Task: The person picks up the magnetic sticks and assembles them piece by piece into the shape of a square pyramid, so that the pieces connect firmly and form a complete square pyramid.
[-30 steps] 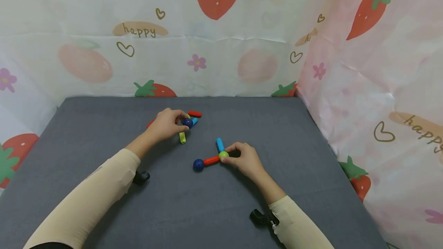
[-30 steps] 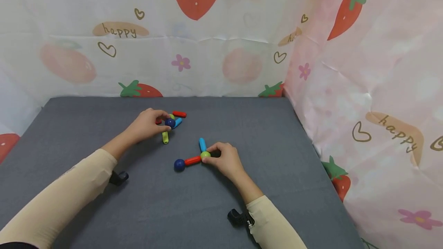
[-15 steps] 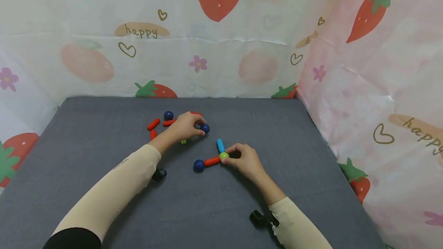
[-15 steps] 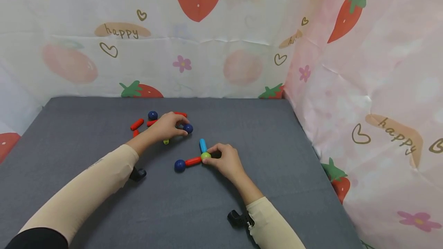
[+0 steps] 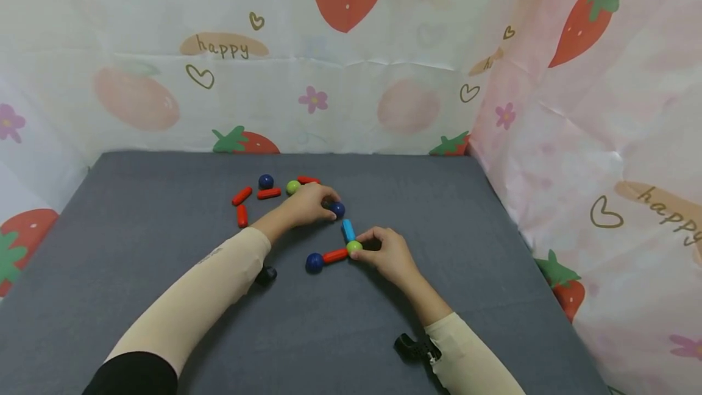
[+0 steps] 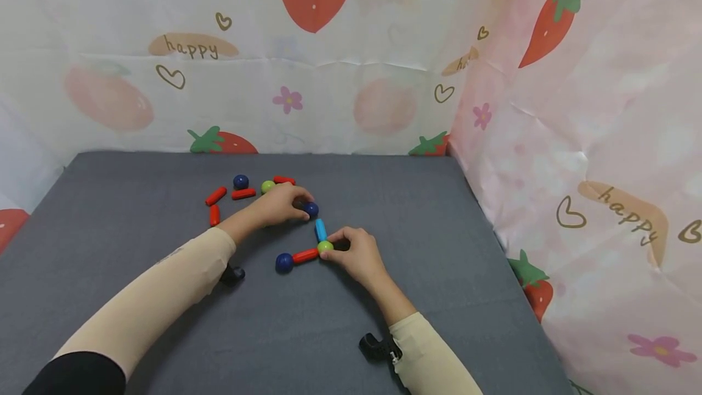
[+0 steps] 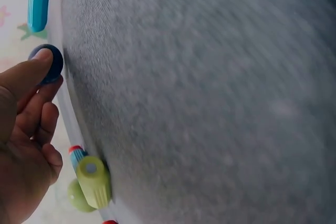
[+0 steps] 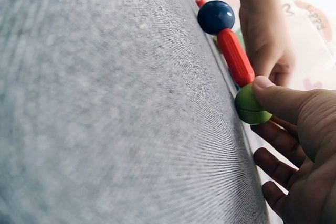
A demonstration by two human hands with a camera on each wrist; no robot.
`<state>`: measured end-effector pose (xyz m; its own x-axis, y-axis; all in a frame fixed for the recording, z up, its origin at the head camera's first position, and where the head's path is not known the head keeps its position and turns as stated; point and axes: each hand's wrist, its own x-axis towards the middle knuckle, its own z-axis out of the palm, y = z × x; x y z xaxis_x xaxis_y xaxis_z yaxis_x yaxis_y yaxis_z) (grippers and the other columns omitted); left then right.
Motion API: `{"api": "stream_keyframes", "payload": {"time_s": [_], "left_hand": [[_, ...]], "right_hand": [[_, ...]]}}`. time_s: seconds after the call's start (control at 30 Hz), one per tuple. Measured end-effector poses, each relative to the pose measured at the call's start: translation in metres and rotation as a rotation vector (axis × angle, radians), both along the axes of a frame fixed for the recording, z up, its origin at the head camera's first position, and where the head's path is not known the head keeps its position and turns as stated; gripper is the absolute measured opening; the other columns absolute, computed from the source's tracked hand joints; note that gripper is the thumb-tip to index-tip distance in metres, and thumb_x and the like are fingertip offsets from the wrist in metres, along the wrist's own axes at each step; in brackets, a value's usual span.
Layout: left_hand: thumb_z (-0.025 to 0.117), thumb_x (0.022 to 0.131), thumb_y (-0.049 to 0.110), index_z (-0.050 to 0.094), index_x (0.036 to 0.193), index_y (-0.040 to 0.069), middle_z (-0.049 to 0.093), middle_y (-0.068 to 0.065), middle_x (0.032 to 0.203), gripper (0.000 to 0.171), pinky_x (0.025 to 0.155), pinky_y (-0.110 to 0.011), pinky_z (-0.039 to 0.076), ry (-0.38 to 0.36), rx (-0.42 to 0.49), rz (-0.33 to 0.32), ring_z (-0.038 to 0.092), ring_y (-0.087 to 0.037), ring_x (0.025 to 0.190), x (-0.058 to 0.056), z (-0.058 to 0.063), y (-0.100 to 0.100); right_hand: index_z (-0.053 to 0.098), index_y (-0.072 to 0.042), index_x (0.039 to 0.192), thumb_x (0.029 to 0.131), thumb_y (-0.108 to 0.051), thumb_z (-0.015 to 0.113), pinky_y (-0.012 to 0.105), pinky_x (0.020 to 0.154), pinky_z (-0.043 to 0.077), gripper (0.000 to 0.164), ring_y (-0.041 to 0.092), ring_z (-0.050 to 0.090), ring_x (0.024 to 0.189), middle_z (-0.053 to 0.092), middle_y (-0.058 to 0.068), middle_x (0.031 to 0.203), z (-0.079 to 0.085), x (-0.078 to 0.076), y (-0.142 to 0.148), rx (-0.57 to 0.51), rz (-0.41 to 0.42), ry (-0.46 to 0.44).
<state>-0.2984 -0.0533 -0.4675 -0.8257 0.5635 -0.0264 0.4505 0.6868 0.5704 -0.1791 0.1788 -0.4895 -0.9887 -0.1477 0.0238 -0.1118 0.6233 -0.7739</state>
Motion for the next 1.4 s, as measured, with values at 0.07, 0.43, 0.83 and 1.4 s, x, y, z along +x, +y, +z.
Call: {"api": "stream_keyframes", "payload": {"time_s": [0.07, 0.43, 0.83, 1.4], "left_hand": [[0.080, 0.091, 0.024, 0.070, 0.127, 0.011, 0.071, -0.007, 0.125, 0.039, 0.100, -0.043, 0.052, -0.014, -0.001, -0.020, 0.065, -0.024, 0.118, 0.000, 0.000, 0.002], [0.079, 0.092, 0.021, 0.071, 0.127, 0.013, 0.073, -0.003, 0.123, 0.037, 0.100, -0.042, 0.053, -0.065, 0.019, -0.066, 0.066, -0.021, 0.117, 0.003, 0.001, 0.002], [0.082, 0.090, 0.023, 0.073, 0.122, 0.016, 0.074, 0.000, 0.118, 0.034, 0.099, -0.042, 0.052, -0.064, 0.031, -0.022, 0.067, -0.020, 0.114, 0.004, -0.001, 0.001], [0.081, 0.091, 0.024, 0.073, 0.122, 0.015, 0.074, 0.000, 0.118, 0.034, 0.098, -0.041, 0.053, -0.036, 0.034, -0.007, 0.067, -0.019, 0.112, 0.007, -0.003, 0.003]], "right_hand": [[0.078, -0.024, 0.102, 0.079, -0.032, 0.090, 0.036, 0.077, 0.049, 0.027, 0.017, 0.057, 0.092, 0.069, -0.004, 0.102, 0.000, 0.000, 0.000, -0.002, 0.001, 0.002], [0.078, -0.024, 0.102, 0.079, -0.032, 0.090, 0.037, 0.078, 0.048, 0.027, 0.017, 0.057, 0.093, 0.070, -0.004, 0.102, 0.001, -0.001, -0.002, -0.001, 0.002, 0.000], [0.077, -0.024, 0.102, 0.079, -0.033, 0.090, 0.037, 0.080, 0.050, 0.027, 0.016, 0.059, 0.095, 0.070, -0.004, 0.104, 0.005, -0.001, -0.003, 0.019, 0.014, -0.017], [0.076, -0.017, 0.107, 0.093, -0.030, 0.078, 0.043, 0.088, 0.054, 0.019, 0.019, 0.067, 0.099, 0.074, -0.002, 0.103, 0.032, -0.036, -0.005, 0.033, 0.056, -0.057]]}}
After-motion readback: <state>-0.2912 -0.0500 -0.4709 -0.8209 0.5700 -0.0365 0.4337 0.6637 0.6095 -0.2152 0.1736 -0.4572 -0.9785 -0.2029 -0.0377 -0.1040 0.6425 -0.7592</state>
